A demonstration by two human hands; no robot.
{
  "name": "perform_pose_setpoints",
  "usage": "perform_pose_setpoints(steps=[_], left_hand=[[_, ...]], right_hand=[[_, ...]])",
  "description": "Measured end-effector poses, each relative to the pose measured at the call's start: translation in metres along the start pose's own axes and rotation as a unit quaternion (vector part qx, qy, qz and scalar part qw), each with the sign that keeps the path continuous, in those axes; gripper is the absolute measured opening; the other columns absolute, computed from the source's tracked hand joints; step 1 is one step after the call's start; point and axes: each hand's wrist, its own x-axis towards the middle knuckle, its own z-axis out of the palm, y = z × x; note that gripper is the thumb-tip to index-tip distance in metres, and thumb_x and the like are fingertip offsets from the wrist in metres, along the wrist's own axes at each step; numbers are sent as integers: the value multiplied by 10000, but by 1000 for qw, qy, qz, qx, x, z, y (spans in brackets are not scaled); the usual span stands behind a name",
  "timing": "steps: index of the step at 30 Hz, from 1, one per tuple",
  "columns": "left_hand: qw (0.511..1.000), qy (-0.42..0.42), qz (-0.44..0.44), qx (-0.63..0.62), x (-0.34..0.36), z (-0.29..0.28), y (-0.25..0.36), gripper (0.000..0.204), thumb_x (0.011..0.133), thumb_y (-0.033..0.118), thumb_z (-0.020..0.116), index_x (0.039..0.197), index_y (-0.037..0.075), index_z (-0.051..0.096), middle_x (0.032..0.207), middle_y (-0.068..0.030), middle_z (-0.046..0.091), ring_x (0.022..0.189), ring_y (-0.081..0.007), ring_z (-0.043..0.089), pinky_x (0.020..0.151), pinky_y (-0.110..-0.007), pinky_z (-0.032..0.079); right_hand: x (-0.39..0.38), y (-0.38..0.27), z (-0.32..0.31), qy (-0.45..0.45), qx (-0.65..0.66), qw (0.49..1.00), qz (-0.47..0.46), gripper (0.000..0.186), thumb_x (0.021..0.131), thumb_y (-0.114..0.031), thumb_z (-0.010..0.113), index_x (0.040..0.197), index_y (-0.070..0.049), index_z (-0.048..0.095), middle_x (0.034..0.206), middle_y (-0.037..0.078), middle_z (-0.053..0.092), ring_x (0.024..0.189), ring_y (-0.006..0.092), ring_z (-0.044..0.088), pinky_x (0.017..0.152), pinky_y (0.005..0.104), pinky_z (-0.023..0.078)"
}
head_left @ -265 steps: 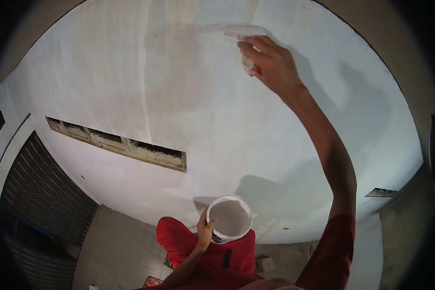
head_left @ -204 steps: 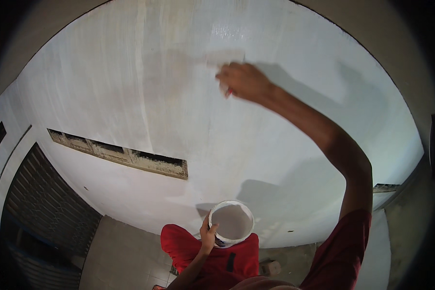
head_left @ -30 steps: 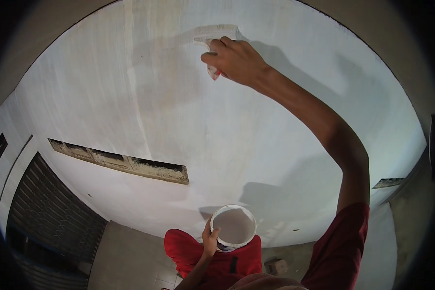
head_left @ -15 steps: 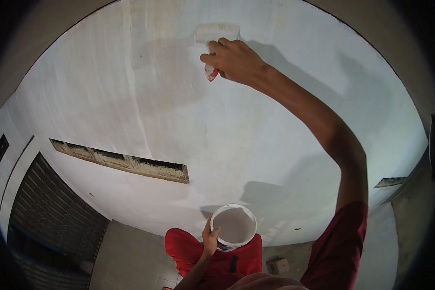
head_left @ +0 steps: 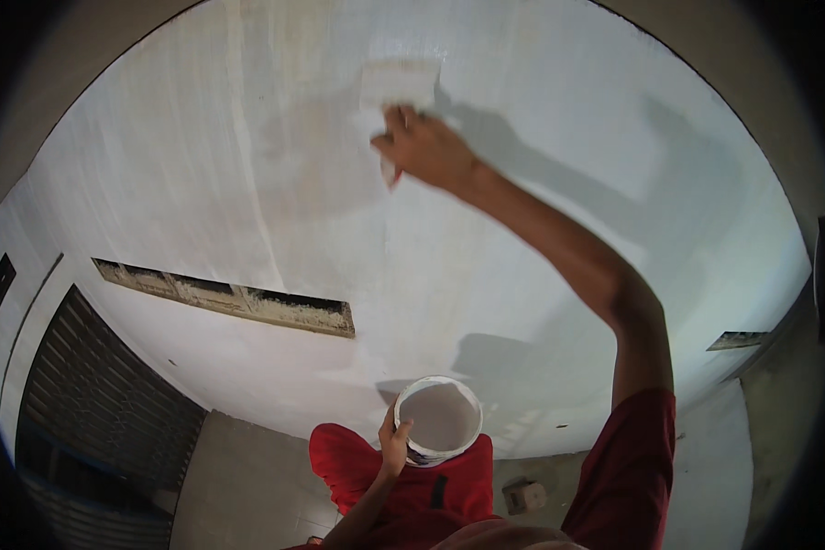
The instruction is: Painting a ceiling using a paintbrush and a bucket of white paint.
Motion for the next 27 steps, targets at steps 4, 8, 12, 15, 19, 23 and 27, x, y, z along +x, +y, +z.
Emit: perform_pose_setpoints(steps=[4,8,12,15,19,23,27], left_hand=[[1000,-6,10,-7,3,-6,-7,520,864,11,534,1374,-52,456,1282,-129,568,1178,-205,526,1039,-315,367],[1000,-12,0,-26,3,-4,-9,520,865,18,536,1375,-54,458,1291,-134,565,1193,-205,520,1039,-316,370],[1000,-18,11,13,3,-4,-11,523,869,12,527,1383,-48,452,1290,-131,567,1183,-203,530,1032,-311,377],[1000,-13,10,15,2,-2,-7,527,869,15,528,1387,-45,449,1293,-131,566,1180,-203,532,1033,-307,376],[1000,-17,0,-2,0,-4,1,529,870,16,528,1390,-43,447,1298,-131,564,1184,-205,530,1038,-309,373],[1000,-11,-9,5,0,-5,-2,540,872,22,525,1399,-47,430,1319,-139,549,1207,-213,517,1051,-317,362],[1000,-20,-20,2,4,-1,-3,563,865,33,530,1408,-54,411,1347,-152,526,1234,-223,498,1067,-329,346]], right_hand=[[-75,-119,-1,-52,65,996,-37,221,782,-265,614,844,-54,589,1013,247,603,961,308,620,690,313,554],[-137,-222,-5,-128,200,969,-61,214,788,-246,614,779,-36,575,883,225,606,848,326,626,620,325,533],[-165,-266,-3,-246,530,810,51,115,780,-164,614,744,-58,584,766,162,602,719,328,627,586,424,504],[-142,-216,8,-308,563,751,156,80,771,-141,574,771,-151,653,801,139,646,769,338,641,671,479,499],[-64,-69,-6,-261,516,769,273,117,800,-174,537,715,-122,599,618,152,588,597,353,592,594,488,466],[7,41,-32,-195,354,890,213,93,763,-125,624,852,-118,651,755,119,635,658,297,599,617,392,484],[65,104,-93,-80,236,961,123,245,815,-23,525,605,2,402,489,117,366,480,228,265,528,406,322]])
